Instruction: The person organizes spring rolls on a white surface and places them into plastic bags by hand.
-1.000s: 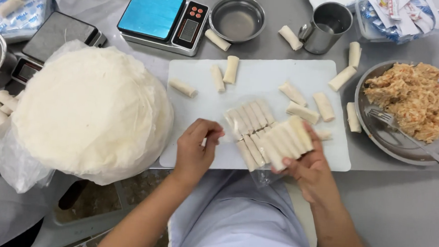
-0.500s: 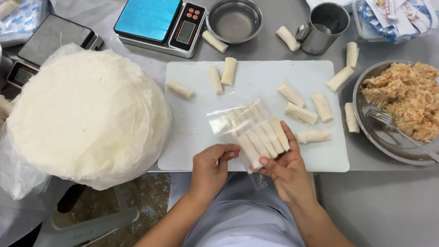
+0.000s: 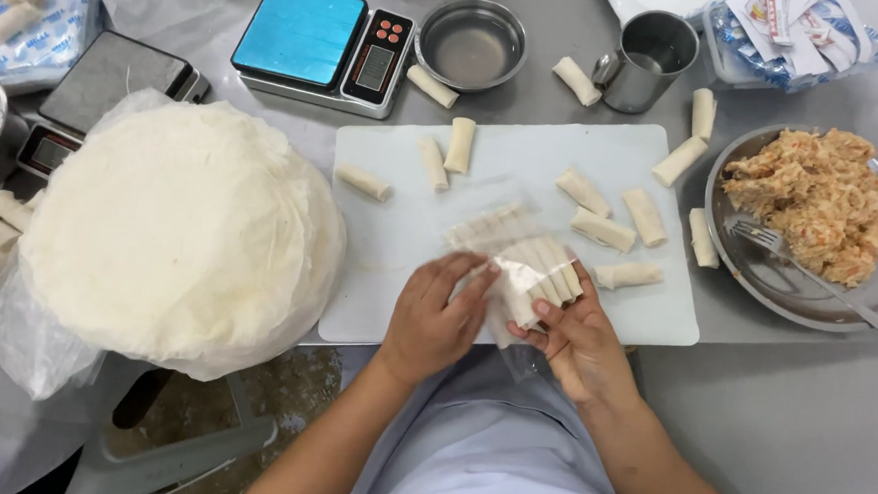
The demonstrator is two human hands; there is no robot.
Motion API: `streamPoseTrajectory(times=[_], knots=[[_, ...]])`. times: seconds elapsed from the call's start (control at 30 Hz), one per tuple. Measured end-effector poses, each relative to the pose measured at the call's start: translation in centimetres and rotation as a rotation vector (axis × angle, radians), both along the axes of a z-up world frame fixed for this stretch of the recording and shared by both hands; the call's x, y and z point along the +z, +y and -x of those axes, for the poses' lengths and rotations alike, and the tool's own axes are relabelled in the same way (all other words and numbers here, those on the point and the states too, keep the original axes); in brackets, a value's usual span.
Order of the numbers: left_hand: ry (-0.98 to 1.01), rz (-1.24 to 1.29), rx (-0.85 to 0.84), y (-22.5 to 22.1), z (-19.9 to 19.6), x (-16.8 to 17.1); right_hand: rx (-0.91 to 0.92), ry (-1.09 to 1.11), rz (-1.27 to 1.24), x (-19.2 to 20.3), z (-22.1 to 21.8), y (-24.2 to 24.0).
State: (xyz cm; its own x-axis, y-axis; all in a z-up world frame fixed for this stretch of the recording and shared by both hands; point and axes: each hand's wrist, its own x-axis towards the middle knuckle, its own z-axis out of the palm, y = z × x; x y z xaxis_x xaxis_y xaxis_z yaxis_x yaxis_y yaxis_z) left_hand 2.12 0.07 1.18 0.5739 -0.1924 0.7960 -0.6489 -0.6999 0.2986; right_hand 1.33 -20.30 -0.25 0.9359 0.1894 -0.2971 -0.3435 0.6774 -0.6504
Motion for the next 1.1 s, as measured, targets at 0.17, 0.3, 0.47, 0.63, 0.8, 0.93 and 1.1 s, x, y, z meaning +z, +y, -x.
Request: streamPoseTrajectory(times=[0.17, 0.3, 0.47, 0.63, 0.8, 0.93, 1.1], knots=[[-0.031, -0.160, 0.027, -0.5, -0.6, -1.0, 0.011, 0.074, -0.089, -2.1, -1.3, -0.9], [0.187, 0.080, 0.040, 0.7, -1.0, -0.7, -0.028, 0.039, -0.046, 2.6, -1.0, 0.1], [0.431, 0.448, -0.053, -0.2, -2.6, 1.9, -0.011, -0.083, 0.080, 2.0, -1.2, 0.3], [0.622, 0.588, -0.054, -1.5, -3.4, 2.2, -0.021, -0.149, 0.156, 3.7, -0.7, 1.3], [0.998, 1.013, -0.270, -3.1, -2.8, 3.1, -0.098, -0.166, 0.229, 3.4, -0.3, 1.0], [0.806, 0.829, -0.085, -2.2, -3.4, 3.4, -0.144, -0.187, 0.261, 4.2, 0.5, 0.6], [0.358, 0.458, 0.018, -0.3, -3.9, 5.1, -0.185, -0.232, 0.306, 5.0, 1.4, 0.4]])
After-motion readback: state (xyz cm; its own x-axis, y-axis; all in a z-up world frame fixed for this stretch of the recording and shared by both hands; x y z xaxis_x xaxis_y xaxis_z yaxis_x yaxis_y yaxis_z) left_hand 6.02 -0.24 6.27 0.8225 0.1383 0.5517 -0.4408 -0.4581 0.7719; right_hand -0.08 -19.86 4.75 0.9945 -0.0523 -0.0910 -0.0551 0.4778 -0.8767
